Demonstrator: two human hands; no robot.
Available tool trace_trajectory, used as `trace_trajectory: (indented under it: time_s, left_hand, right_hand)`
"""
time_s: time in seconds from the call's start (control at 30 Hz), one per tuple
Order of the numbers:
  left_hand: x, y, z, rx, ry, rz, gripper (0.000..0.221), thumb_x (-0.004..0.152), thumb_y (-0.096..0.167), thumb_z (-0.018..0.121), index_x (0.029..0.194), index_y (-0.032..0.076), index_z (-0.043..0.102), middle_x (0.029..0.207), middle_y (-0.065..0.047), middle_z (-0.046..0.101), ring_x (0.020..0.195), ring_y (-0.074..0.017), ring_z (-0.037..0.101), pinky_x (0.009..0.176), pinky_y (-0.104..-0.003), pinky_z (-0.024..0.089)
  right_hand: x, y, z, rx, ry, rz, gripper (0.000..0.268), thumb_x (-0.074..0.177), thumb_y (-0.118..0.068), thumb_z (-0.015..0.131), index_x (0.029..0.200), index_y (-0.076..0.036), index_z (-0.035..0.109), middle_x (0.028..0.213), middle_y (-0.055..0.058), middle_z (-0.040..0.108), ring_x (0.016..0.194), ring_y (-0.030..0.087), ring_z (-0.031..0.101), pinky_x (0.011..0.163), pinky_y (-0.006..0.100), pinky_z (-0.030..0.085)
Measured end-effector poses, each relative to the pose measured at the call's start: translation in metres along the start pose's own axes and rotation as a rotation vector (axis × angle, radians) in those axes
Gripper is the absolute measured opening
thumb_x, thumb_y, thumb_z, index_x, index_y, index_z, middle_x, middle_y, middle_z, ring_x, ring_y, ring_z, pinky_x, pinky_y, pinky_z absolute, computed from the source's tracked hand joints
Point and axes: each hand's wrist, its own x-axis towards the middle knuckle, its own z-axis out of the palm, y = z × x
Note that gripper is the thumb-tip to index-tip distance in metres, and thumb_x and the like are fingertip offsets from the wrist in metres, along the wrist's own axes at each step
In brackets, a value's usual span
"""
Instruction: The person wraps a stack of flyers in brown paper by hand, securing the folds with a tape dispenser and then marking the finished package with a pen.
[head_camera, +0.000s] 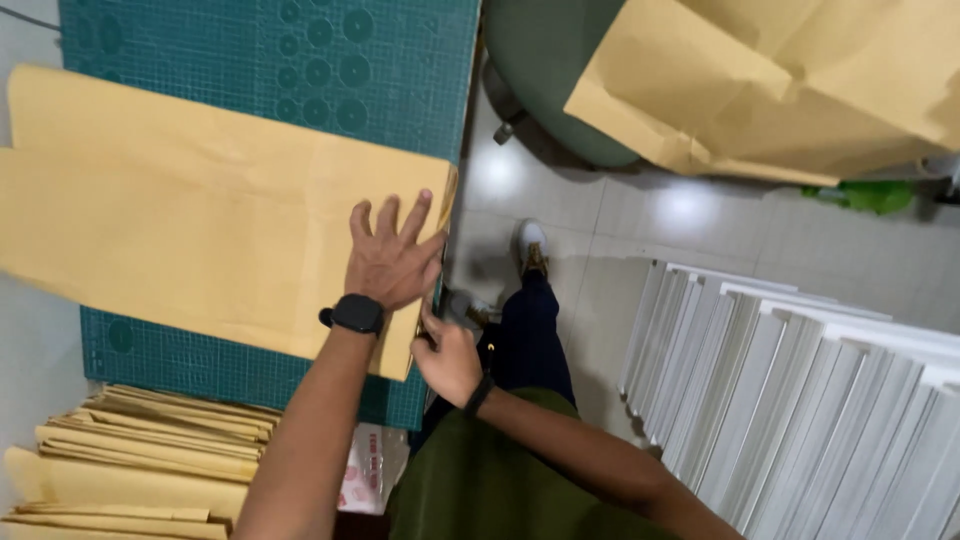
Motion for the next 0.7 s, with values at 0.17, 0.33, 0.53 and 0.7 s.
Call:
trace_trajectory:
  time_s: [0.17,0.33,0.53,0.7]
  left_hand:
    - [0.002,-0.006,0.014,-0.197,0.027,-0.007,0.026,0.084,0.041,0.058,0.102,0.029,0.073,0.149,-0.008,0.055,0.139,-0.0385,0.049,0.111,-0.087,0.019]
    - [-0.002,-0.005,0.02,-0.219,-0.188,-0.04,0.033,0.081,0.048,0.058,0.103,0.031,0.075,0.159,-0.006,0.042,0.149,-0.0371,0.034,0.114,-0.086,0.012]
    - [0.005,-0.016,0.012,-0.231,0.11,-0.009,0.026,0.078,0.038,0.064,0.098,0.022,0.071,0.139,-0.014,0.06,0.136,-0.0411,0.051,0.106,-0.088,0.029]
    - [0.004,-0.022,0.009,-0.371,0.107,0.02,0.032,0.071,0.033,0.066,0.096,0.016,0.077,0.14,-0.017,0.063,0.135,-0.0457,0.05,0.1,-0.091,0.022]
  right_hand:
    - [0.028,0.018,-0.015,-0.008,-0.055,0.047,0.045,0.084,-0.012,0.059,0.126,-0.007,0.072,0.087,0.024,0.076,0.083,0.032,0.074,0.073,0.041,0.059]
    - [0.083,0.047,-0.071,-0.185,-0.129,-0.113,0.034,0.083,-0.013,0.062,0.111,-0.016,0.08,0.101,0.011,0.08,0.103,0.035,0.072,0.09,0.045,0.058]
    - [0.24,-0.037,-0.162,-0.392,0.174,-0.19,0.024,0.088,-0.021,0.062,0.1,-0.011,0.081,0.097,0.015,0.078,0.101,0.039,0.071,0.092,0.05,0.055]
    - [0.384,-0.165,-0.146,-0.514,0.305,-0.696,0.021,0.099,-0.029,0.061,0.091,-0.015,0.075,0.085,0.004,0.075,0.078,0.019,0.068,0.072,0.038,0.049]
